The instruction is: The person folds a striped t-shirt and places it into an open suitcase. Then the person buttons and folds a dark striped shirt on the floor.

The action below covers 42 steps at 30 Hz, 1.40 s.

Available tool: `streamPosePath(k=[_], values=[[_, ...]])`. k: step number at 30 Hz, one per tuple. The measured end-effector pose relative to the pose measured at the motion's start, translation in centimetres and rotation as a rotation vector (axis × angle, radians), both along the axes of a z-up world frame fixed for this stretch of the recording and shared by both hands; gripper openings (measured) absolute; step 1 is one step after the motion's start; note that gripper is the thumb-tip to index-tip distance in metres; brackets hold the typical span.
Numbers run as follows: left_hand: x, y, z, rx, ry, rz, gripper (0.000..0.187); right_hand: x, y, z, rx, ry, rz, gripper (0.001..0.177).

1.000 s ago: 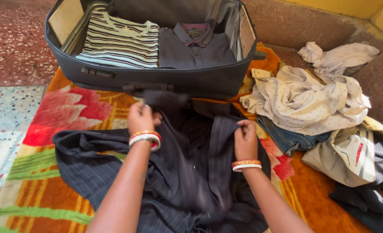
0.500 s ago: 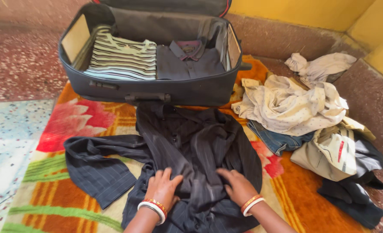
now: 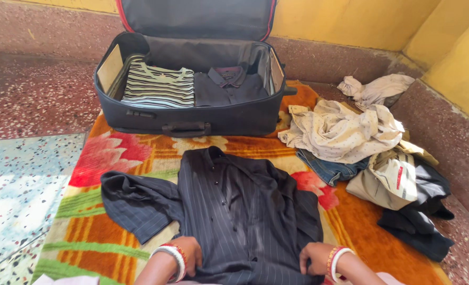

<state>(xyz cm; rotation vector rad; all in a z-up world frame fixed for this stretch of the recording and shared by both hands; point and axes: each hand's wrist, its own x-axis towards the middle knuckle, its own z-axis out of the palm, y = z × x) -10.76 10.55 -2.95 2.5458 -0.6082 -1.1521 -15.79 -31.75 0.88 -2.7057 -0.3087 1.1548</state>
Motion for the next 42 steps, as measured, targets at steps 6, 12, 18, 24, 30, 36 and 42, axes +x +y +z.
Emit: streamPosePath(k=[6, 12, 18, 24, 30, 36, 42], values=[[0.7, -2.8, 2.0, 0.126, -0.183, -0.054, 0.028, 1.8, 3.7, 2.6, -0.155, -0.240, 0.087, 0.016], [3.1, -9.9, 5.1, -0.427, -0.404, 0.725, 0.024, 7.0, 10.5, 1.1, 0.451, -0.622, -0.227, 0.025], [0.4, -13.5, -0.4, -0.269, -0.364, 0.912, 0.024, 5.0, 13.9, -4.9, 0.272, -0.590, -0.178, 0.028], [-1.9, -13.3, -4.1, -0.289, -0.525, 0.792, 0.019, 3.1, 13.4, -5.1, 0.282, -0.581, -0.438, 0.031], [-2.5, -13.0, -2.8, -0.327, -0.532, 0.838, 0.010, 2.7, 13.5, -4.6, 0.263, -0.603, -0.496, 0.028], [-2.3, -12.7, -1.8, -0.457, -0.472, 0.914, 0.010, 2.7, 12.1, -5.7, 0.447, -0.469, -0.827, 0.041], [-2.1, -13.1, -2.6, -0.795, -0.341, 1.046, 0.010, 1.6, 9.9, -6.5, 0.563, -0.311, -0.967, 0.038]])
